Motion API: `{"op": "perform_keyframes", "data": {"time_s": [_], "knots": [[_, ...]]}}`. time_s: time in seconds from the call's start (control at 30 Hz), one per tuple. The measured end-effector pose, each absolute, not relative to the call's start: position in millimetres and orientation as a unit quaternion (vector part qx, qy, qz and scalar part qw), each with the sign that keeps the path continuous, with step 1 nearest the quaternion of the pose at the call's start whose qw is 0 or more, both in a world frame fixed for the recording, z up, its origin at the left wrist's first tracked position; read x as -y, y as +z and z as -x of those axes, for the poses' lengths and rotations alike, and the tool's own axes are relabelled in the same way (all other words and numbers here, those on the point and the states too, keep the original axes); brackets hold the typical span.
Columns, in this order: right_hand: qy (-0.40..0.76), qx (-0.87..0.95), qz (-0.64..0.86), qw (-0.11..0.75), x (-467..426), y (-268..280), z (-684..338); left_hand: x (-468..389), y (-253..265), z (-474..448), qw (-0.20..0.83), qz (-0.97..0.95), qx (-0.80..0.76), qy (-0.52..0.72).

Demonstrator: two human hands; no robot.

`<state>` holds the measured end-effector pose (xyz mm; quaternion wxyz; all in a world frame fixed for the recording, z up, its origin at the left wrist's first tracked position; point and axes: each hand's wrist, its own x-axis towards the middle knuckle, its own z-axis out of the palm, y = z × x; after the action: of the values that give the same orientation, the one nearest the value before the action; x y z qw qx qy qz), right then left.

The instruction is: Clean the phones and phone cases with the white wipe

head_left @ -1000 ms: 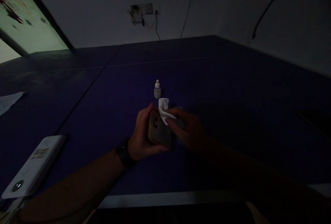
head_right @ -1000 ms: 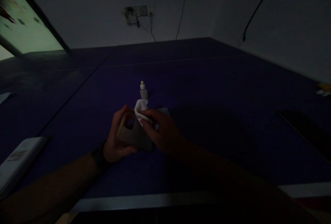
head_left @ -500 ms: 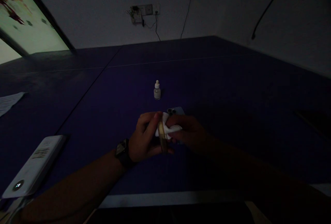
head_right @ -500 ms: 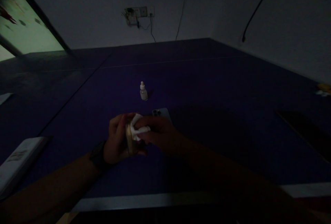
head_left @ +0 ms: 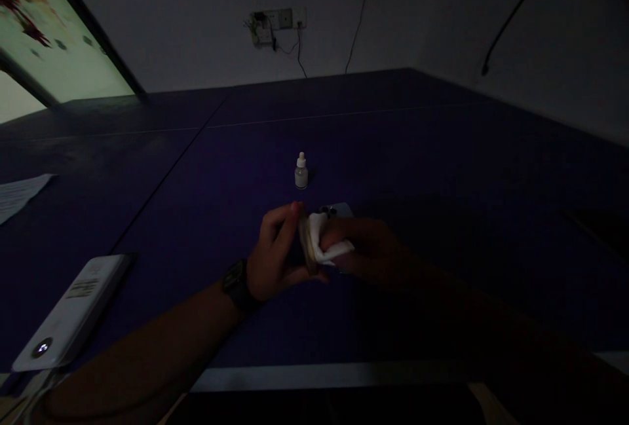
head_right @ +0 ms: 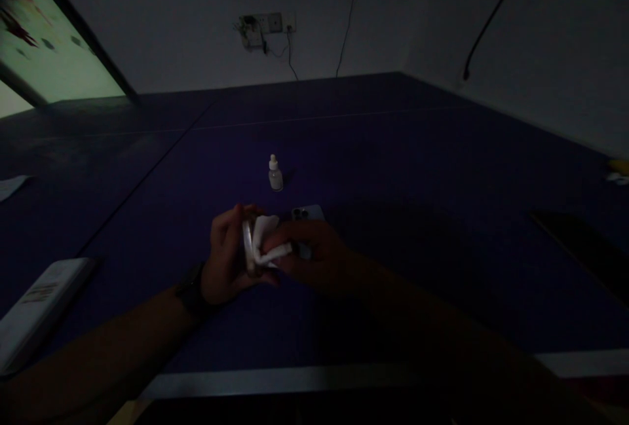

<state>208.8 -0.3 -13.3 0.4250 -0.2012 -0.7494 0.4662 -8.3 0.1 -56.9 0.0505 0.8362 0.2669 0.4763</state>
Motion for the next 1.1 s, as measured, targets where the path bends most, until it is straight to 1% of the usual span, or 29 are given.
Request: {"op": "perform_keyframes", "data": {"time_s": [0.1, 0.2, 0.27, 0.33, 0.53, 0.63, 0.73, 0.9, 0.97, 1.03, 1.1], "knots": [[0.473, 0.780, 0.172, 0.370, 0.3, -13.2, -208.7, -2.3, -56.3, 10.0, 0.048, -0.845, -0.257, 0.467], [0.457, 0.813, 0.121, 0.340, -2.6, -9.9, -211.5, -2.3, -56.2, 10.6, 0.039, -0.848, -0.252, 0.464], [0.406, 0.846, 0.100, 0.332, -5.1, -7.7, -213.6, -2.3, -57.1, 10.6, 0.030, -0.848, -0.249, 0.466], [0.338, 0.881, 0.116, 0.309, -7.5, -6.8, -214.7, -3.0, -58.4, 10.4, 0.022, -0.847, -0.243, 0.472], [0.139, 0.951, 0.224, 0.160, -15.6, -17.5, -211.0, -6.2, -63.8, 10.3, 0.014, -0.839, -0.239, 0.488], [0.086, 0.957, 0.249, 0.126, -18.4, -24.4, -208.8, -5.3, -63.8, 12.0, 0.036, -0.824, -0.271, 0.497], [0.119, 0.957, 0.220, 0.149, -17.4, -26.2, -208.1, -3.7, -61.2, 13.9, 0.049, -0.822, -0.286, 0.490], [0.275, 0.909, 0.195, 0.245, -11.3, -23.1, -209.8, -3.7, -60.7, 12.7, 0.035, -0.829, -0.253, 0.497], [0.318, 0.886, 0.192, 0.276, -9.7, -22.2, -210.7, -4.4, -62.4, 10.9, 0.036, -0.829, -0.240, 0.504], [0.324, 0.882, 0.185, 0.288, -9.2, -21.4, -211.5, -4.9, -63.8, 9.1, 0.032, -0.831, -0.227, 0.507], [0.292, 0.899, 0.182, 0.272, -9.9, -20.4, -212.0, -5.0, -64.5, 7.5, 0.028, -0.831, -0.215, 0.512]]}}
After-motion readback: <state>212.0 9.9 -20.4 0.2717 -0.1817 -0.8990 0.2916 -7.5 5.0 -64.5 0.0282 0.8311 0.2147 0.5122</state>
